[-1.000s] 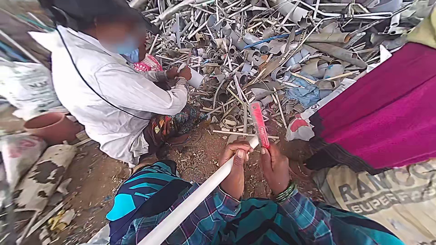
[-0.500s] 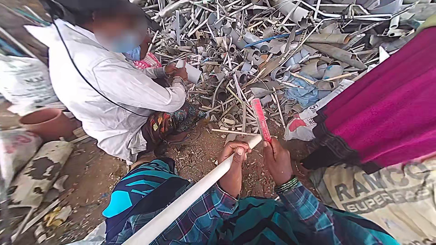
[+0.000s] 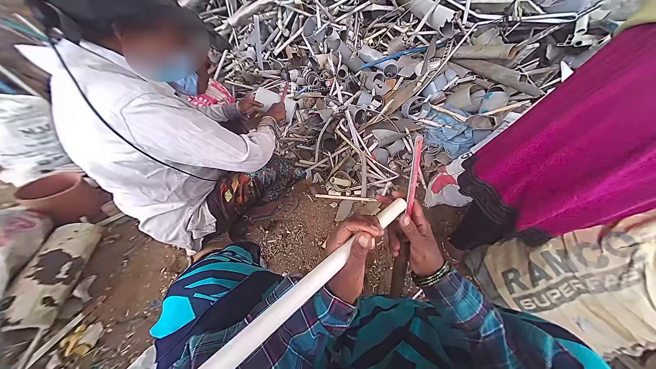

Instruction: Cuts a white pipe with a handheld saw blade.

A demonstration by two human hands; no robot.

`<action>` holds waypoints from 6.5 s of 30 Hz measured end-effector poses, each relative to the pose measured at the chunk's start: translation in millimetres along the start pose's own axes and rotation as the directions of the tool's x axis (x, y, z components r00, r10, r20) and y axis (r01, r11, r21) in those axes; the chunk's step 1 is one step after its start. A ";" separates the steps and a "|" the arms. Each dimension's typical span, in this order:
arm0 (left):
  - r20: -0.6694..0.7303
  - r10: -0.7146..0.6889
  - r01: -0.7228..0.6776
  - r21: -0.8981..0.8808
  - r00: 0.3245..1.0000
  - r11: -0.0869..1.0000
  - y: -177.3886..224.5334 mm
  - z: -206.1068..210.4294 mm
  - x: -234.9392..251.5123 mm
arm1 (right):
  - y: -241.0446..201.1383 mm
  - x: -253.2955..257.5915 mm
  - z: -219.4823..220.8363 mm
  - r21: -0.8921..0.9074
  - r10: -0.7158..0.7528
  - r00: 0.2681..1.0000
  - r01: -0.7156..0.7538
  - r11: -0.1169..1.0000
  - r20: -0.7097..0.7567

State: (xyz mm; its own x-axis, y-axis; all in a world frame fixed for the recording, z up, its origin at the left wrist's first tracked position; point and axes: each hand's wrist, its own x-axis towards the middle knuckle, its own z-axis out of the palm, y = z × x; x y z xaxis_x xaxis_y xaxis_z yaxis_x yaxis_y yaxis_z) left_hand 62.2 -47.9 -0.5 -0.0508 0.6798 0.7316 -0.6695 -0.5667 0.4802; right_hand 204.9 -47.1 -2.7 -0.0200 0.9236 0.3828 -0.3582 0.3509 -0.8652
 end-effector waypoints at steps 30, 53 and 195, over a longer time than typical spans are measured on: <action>0.085 0.026 -0.043 0.195 0.996 0.980 -15.5 -12.1 -3.9 | 0.5 -9.6 11.4 -0.966 -0.468 0.884 0.117 0.229 -0.004; 0.081 0.064 -0.077 0.170 0.995 0.982 -10.6 -13.3 -1.1 | -3.4 -2.9 4.6 -0.913 -0.451 0.892 0.161 0.376 -0.029; 0.471 0.020 -0.295 0.518 0.882 0.803 -11.1 -37.1 16.9 | -28.0 -0.4 -4.0 -0.983 -0.114 0.977 -0.173 0.067 -0.180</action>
State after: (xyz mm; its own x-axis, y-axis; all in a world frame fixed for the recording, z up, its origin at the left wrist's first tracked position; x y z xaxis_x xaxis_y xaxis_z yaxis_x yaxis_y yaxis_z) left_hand 41.3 -12.8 -11.4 0.2905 0.3693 0.8828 -0.1391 -0.8964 0.4208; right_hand 218.8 -56.7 20.1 0.1894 0.8901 0.4145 0.8965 0.0153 -0.4427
